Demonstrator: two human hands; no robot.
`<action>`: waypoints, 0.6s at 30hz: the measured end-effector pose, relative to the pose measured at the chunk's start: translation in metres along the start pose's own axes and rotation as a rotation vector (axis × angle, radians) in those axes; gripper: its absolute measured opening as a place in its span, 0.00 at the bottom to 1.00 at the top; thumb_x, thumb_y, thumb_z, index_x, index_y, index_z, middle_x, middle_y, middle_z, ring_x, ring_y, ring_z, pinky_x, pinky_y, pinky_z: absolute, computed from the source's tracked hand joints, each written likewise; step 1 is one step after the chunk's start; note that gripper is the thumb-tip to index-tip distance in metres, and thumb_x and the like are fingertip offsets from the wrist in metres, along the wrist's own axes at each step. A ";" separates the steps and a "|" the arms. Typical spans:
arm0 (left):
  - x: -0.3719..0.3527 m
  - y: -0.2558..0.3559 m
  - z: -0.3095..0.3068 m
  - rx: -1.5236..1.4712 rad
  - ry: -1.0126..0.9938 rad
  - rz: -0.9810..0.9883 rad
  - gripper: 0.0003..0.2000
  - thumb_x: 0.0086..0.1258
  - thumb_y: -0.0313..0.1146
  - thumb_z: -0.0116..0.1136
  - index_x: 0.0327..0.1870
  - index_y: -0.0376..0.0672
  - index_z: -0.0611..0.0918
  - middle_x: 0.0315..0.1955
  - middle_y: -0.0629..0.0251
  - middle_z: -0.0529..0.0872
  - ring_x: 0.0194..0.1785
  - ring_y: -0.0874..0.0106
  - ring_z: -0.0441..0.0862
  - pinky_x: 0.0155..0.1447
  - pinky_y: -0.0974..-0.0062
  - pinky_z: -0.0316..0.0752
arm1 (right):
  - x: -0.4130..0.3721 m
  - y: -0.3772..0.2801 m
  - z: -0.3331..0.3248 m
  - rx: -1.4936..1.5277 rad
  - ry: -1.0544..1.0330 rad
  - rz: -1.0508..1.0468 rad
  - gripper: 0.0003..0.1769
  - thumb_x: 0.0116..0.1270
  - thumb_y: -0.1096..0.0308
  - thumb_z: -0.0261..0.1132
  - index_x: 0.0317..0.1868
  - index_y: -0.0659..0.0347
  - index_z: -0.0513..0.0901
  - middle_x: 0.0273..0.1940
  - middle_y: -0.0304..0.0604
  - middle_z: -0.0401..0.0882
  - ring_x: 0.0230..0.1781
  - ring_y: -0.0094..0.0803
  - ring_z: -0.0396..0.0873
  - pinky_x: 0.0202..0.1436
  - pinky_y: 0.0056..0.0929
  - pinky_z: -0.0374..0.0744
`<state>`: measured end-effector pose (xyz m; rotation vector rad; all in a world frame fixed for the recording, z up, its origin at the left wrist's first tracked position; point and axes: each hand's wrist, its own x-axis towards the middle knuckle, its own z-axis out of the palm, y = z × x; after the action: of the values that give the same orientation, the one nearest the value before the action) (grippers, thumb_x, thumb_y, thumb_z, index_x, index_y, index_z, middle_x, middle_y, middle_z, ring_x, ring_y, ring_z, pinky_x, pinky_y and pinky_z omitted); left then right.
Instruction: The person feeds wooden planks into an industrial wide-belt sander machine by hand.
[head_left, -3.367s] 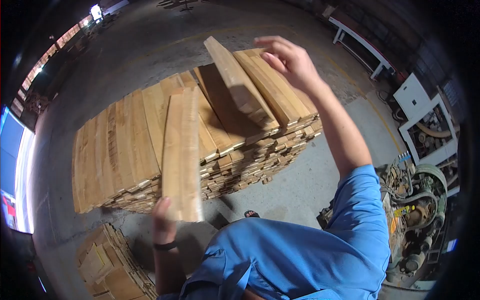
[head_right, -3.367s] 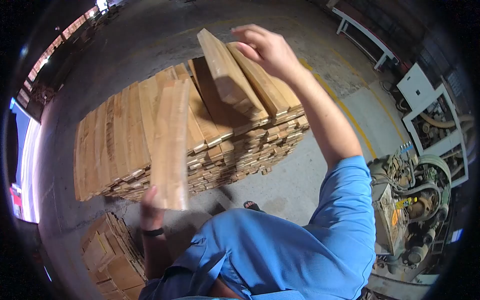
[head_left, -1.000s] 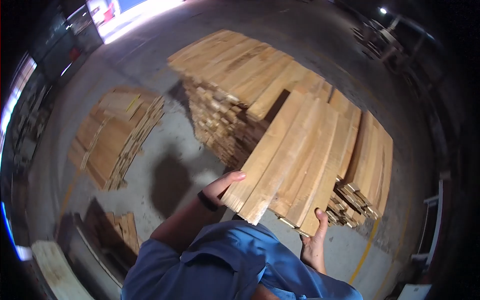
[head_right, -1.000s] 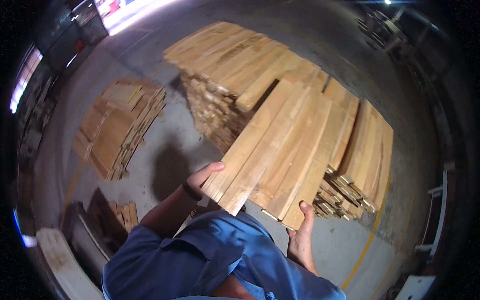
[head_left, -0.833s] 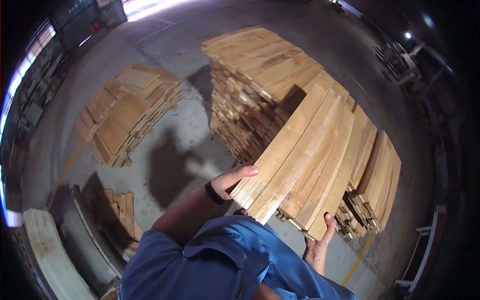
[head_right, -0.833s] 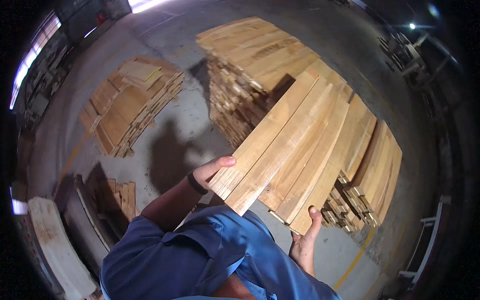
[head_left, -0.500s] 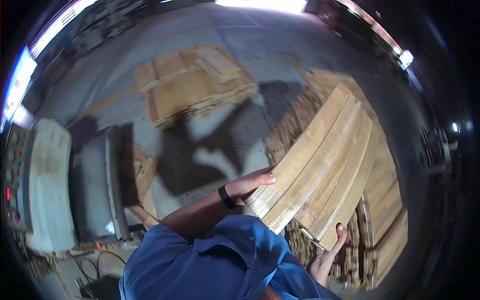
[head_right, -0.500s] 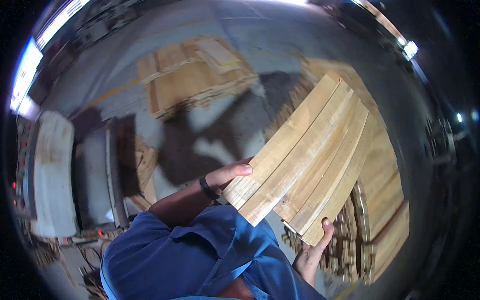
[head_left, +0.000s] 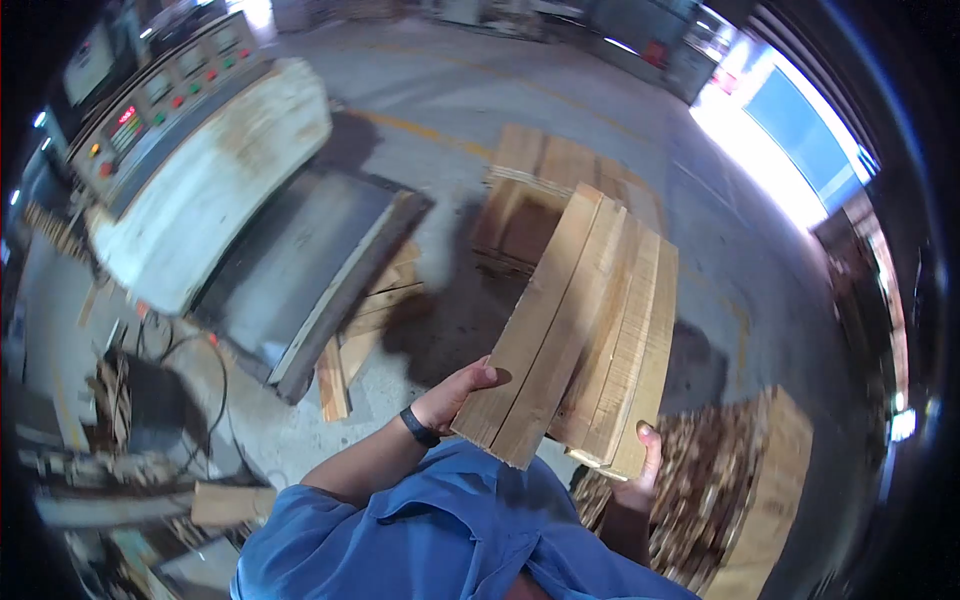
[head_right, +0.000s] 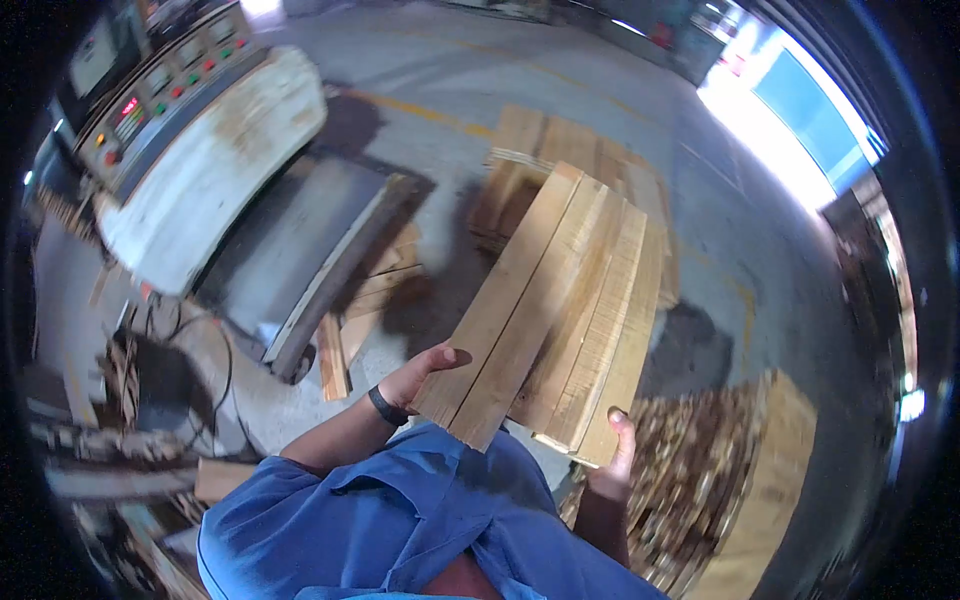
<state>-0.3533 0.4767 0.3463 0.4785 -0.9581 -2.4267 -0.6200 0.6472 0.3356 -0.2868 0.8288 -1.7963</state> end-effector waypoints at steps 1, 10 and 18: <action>-0.023 -0.003 0.022 0.006 0.083 0.027 0.34 0.72 0.49 0.58 0.73 0.40 0.64 0.64 0.58 0.76 0.64 0.66 0.77 0.68 0.65 0.72 | 0.000 -0.011 0.000 -0.004 -0.067 0.062 0.31 0.64 0.57 0.63 0.64 0.67 0.72 0.55 0.49 0.81 0.53 0.42 0.82 0.57 0.41 0.81; -0.041 0.006 -0.042 -0.305 0.533 0.491 0.36 0.65 0.51 0.63 0.69 0.38 0.70 0.61 0.52 0.79 0.62 0.59 0.80 0.65 0.59 0.76 | 0.222 0.046 0.107 -0.224 -0.597 0.513 0.38 0.61 0.57 0.64 0.68 0.68 0.68 0.58 0.50 0.78 0.56 0.41 0.81 0.59 0.40 0.82; -0.036 0.044 -0.176 -0.473 0.912 0.794 0.33 0.67 0.49 0.59 0.69 0.39 0.68 0.59 0.54 0.80 0.59 0.59 0.82 0.62 0.58 0.79 | 0.390 0.234 0.228 -0.384 -0.882 0.801 0.38 0.60 0.59 0.66 0.68 0.69 0.68 0.57 0.50 0.78 0.58 0.39 0.79 0.60 0.39 0.79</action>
<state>-0.2262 0.3739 0.2610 0.7402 -0.1012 -1.3774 -0.4715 0.1645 0.2711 -0.7939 0.5078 -0.6283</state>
